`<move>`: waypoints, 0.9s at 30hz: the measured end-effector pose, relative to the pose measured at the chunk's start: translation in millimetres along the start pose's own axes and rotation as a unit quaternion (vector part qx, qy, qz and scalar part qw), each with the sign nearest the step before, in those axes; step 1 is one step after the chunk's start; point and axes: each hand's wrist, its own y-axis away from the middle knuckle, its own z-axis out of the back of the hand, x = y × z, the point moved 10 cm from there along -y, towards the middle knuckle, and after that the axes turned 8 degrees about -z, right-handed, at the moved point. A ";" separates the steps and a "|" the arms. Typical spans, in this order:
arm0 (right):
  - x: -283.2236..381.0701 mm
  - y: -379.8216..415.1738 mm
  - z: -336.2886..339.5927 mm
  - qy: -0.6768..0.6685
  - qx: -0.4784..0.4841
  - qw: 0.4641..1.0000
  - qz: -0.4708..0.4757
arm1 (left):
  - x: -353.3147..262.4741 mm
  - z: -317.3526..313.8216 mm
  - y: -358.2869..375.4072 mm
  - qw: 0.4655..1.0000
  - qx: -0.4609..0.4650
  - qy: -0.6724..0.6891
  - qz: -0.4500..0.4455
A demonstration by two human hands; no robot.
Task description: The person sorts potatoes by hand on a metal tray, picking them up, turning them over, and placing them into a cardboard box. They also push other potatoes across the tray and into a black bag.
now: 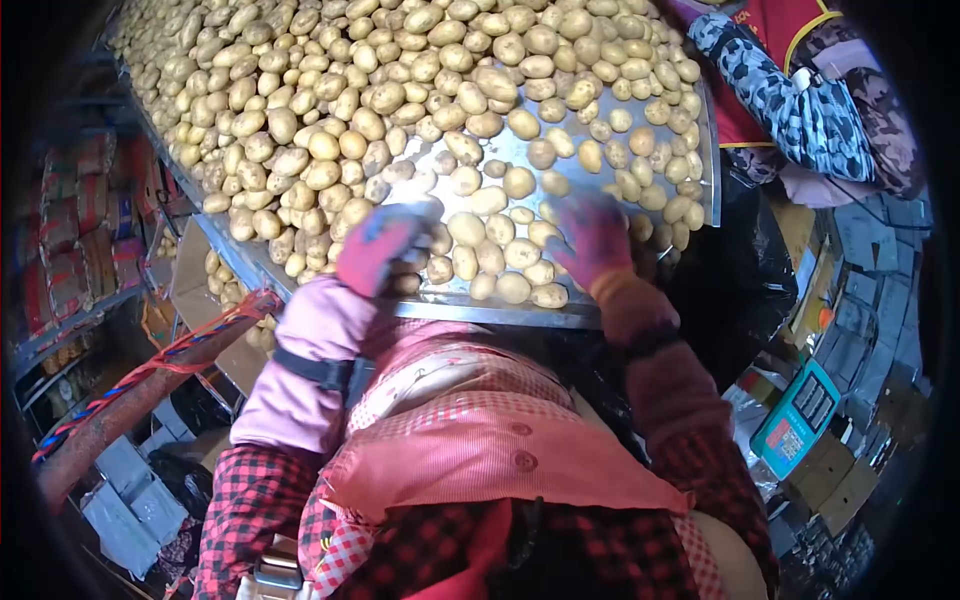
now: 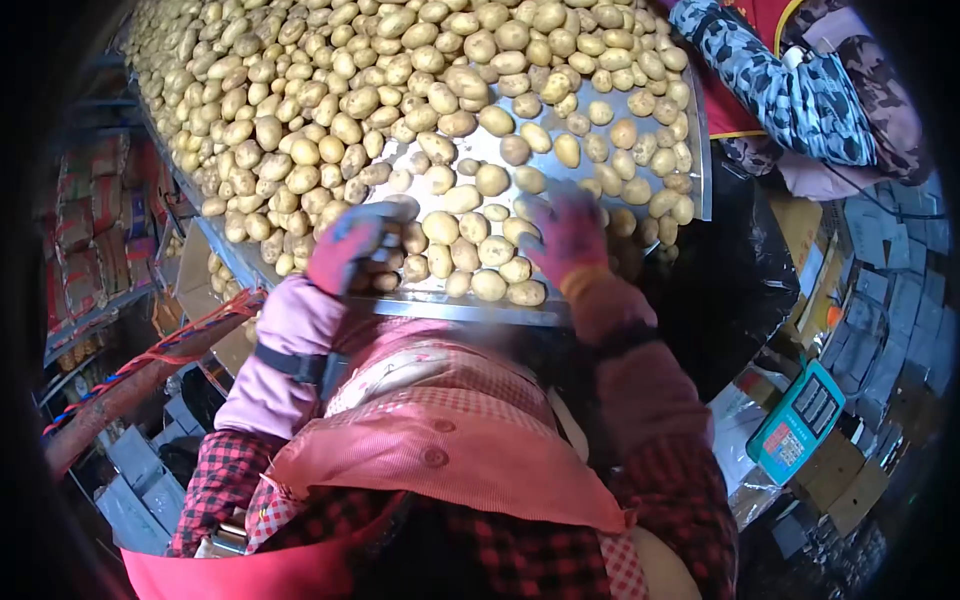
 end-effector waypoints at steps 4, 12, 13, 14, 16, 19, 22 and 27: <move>23.3 29.9 6.6 0.012 0.026 1.000 -0.010 | -12.4 48.4 15.9 0.989 -0.111 0.076 -0.067; -15.3 -36.8 46.8 0.013 -0.165 0.983 -0.082 | 21.8 -42.6 -9.4 0.980 0.041 0.189 0.050; 5.7 -55.4 44.5 -0.027 -0.140 0.990 -0.011 | 19.3 -43.5 -9.1 0.967 0.045 0.244 0.060; 32.2 -70.3 38.9 -0.070 -0.116 0.989 0.061 | 16.1 -43.3 -7.7 0.951 0.047 0.297 0.068; 65.4 -89.2 -1.7 0.054 -0.057 0.992 0.098 | 7.4 -46.1 -2.9 0.927 0.042 0.367 0.070; 58.5 -111.8 -60.8 0.112 0.091 0.989 0.024 | 6.7 -39.2 0.8 0.931 0.019 0.358 0.070; 45.5 -121.6 -50.1 -0.030 0.059 0.998 -0.008 | 7.5 -38.6 1.5 0.931 0.016 0.358 0.068; -41.5 -113.3 6.7 -0.521 -0.013 0.836 -0.170 | -2.4 -28.9 9.1 0.939 0.008 0.339 0.053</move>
